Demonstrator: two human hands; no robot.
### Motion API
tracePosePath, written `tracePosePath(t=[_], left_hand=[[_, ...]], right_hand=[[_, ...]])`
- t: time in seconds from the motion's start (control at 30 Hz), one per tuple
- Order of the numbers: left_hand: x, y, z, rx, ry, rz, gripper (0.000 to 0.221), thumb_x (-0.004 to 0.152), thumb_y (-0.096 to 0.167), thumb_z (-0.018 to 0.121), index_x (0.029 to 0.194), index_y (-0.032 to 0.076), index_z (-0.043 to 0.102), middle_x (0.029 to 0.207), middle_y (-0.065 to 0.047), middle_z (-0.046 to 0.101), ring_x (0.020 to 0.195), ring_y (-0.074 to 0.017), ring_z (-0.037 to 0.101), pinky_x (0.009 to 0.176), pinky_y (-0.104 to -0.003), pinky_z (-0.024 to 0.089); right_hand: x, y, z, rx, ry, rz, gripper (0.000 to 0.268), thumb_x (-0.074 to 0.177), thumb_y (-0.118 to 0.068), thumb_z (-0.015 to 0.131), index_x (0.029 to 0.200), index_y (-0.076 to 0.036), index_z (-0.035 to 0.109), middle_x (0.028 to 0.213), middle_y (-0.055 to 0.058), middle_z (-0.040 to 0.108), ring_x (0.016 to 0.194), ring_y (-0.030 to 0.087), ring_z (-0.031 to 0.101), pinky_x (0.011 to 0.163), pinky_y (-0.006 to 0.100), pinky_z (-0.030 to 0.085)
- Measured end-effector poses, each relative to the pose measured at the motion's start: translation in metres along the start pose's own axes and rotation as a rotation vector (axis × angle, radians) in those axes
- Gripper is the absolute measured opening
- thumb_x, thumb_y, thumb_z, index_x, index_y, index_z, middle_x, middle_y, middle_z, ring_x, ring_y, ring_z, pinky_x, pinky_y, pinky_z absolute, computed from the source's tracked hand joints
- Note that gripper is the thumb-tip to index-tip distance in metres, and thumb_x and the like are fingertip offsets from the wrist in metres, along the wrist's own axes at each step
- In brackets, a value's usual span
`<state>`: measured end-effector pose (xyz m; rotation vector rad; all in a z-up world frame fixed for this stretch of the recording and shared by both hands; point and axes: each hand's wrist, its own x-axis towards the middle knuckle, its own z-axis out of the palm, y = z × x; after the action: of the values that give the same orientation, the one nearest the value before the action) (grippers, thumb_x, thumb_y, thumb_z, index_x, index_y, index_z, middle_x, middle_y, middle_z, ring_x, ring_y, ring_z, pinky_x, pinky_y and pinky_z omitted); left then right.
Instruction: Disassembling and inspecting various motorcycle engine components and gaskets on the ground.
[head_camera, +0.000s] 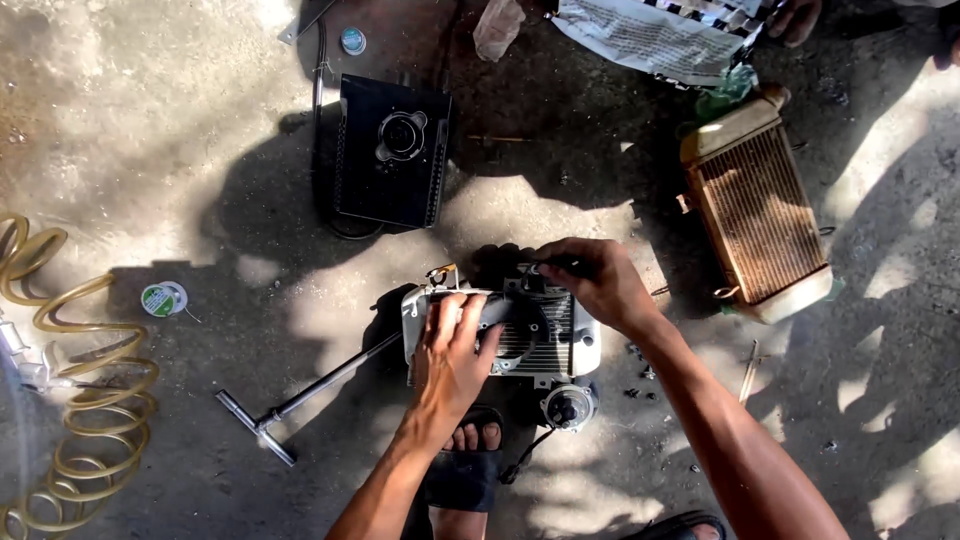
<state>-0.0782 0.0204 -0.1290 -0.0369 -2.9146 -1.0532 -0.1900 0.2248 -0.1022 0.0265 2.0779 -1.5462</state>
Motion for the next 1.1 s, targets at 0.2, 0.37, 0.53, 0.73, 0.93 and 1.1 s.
tracePosePath(t=[0.2, 0.37, 0.53, 0.73, 0.93, 1.1], left_hand=[[-0.007, -0.004, 0.01, 0.016, 0.043, 0.031, 0.03, 0.088, 0.025, 0.077, 0.113, 0.012, 0.067, 0.103, -0.005, 0.059, 0.082, -0.025, 0.065, 0.067, -0.038, 0.056], [-0.012, -0.011, 0.016, 0.071, 0.094, 0.087, 0.033, 0.086, 0.028, 0.079, 0.114, 0.014, 0.067, 0.102, -0.004, 0.059, 0.083, -0.0233, 0.065, 0.069, -0.036, 0.055], [-0.009, -0.005, 0.007, 0.042, 0.094, 0.095, 0.03, 0.086, 0.025, 0.078, 0.113, 0.014, 0.068, 0.101, -0.003, 0.059, 0.08, -0.0211, 0.065, 0.069, -0.034, 0.055], [-0.014, -0.004, 0.006, 0.09, 0.1, 0.098, 0.033, 0.085, 0.029, 0.081, 0.113, 0.015, 0.069, 0.103, -0.002, 0.06, 0.081, -0.02, 0.066, 0.071, -0.035, 0.055], [-0.02, -0.008, 0.01, -0.01, 0.044, 0.026, 0.033, 0.086, 0.025, 0.081, 0.115, 0.014, 0.07, 0.104, -0.003, 0.061, 0.081, -0.0196, 0.068, 0.07, -0.034, 0.057], [-0.02, -0.007, 0.01, -0.117, 0.053, -0.007, 0.032, 0.089, 0.019, 0.078, 0.118, 0.011, 0.068, 0.106, -0.007, 0.061, 0.084, -0.0232, 0.068, 0.072, -0.037, 0.058]], right_hand=[[0.009, 0.012, 0.016, -0.125, -0.097, -0.032, 0.018, 0.086, -0.007, 0.077, 0.104, -0.003, 0.079, 0.089, 0.019, 0.079, 0.086, 0.025, 0.074, 0.086, 0.043, 0.058], [0.007, 0.012, 0.019, -0.104, -0.079, -0.019, 0.018, 0.087, -0.007, 0.077, 0.104, -0.003, 0.079, 0.091, 0.019, 0.078, 0.09, 0.03, 0.076, 0.087, 0.043, 0.058], [0.007, 0.016, 0.02, -0.105, -0.084, -0.025, 0.016, 0.087, -0.008, 0.078, 0.103, -0.005, 0.079, 0.091, 0.017, 0.078, 0.09, 0.03, 0.076, 0.087, 0.042, 0.058], [0.006, 0.011, 0.025, -0.137, -0.062, -0.019, 0.014, 0.088, -0.011, 0.078, 0.1, -0.006, 0.079, 0.089, 0.016, 0.077, 0.089, 0.03, 0.075, 0.085, 0.042, 0.057], [0.006, 0.01, 0.029, -0.151, -0.055, -0.013, 0.012, 0.088, -0.012, 0.077, 0.099, -0.008, 0.08, 0.086, 0.014, 0.076, 0.085, 0.032, 0.074, 0.082, 0.041, 0.058], [0.006, 0.005, 0.029, -0.2, -0.071, -0.07, 0.015, 0.088, -0.011, 0.074, 0.101, -0.006, 0.08, 0.086, 0.018, 0.075, 0.082, 0.036, 0.073, 0.079, 0.043, 0.058]])
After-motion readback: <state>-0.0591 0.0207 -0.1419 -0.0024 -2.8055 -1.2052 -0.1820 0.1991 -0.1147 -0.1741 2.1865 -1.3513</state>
